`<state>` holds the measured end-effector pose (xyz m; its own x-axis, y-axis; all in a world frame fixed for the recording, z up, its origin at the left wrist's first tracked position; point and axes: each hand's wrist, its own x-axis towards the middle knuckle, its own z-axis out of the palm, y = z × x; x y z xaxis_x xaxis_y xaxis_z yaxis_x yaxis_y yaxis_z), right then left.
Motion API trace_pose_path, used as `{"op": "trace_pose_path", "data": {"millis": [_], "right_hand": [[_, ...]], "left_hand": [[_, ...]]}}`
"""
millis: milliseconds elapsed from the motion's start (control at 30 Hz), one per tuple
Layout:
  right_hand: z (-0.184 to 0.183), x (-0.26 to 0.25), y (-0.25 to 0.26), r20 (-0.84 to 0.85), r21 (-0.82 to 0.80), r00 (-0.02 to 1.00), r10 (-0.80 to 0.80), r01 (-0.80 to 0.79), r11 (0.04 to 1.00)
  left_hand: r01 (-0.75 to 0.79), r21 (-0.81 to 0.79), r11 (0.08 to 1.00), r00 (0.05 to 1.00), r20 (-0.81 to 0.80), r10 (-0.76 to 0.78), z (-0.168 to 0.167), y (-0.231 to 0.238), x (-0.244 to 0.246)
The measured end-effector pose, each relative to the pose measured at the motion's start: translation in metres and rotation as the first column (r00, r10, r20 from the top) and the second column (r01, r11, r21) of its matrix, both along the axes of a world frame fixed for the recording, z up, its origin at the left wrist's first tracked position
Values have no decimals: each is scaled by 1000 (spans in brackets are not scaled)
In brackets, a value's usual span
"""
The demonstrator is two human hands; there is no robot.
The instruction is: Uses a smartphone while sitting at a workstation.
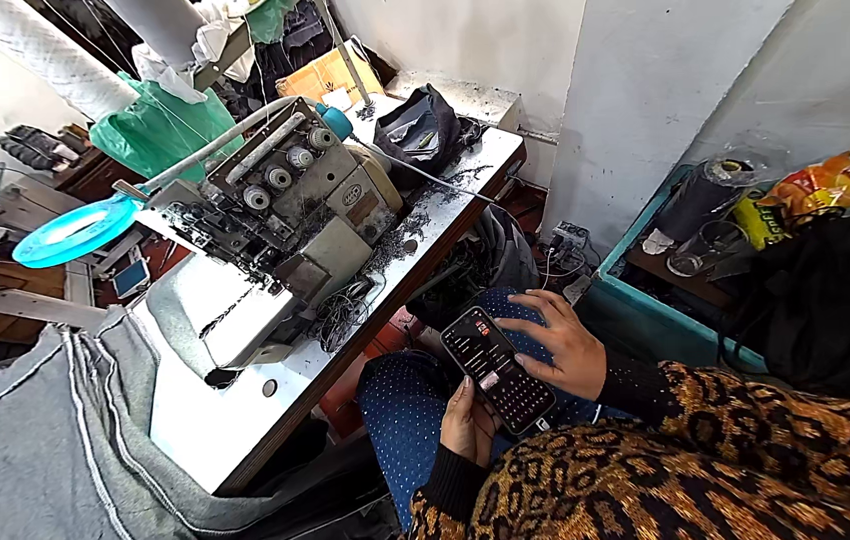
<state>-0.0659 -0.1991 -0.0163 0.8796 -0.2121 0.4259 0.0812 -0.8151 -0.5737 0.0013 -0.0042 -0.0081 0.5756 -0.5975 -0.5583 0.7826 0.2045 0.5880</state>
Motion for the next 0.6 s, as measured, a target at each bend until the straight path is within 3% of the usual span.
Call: {"op": "trace_pose_path", "data": {"millis": [300, 600], "right_hand": [[-7, -30, 10, 12, -24, 986, 167, -166, 986], [7, -32, 10, -179, 40, 925, 335, -334, 942]], "left_hand": [[-32, 34, 999, 999, -9, 32, 2, -1, -1], [-34, 62, 997, 999, -3, 34, 0, -2, -1]]}}
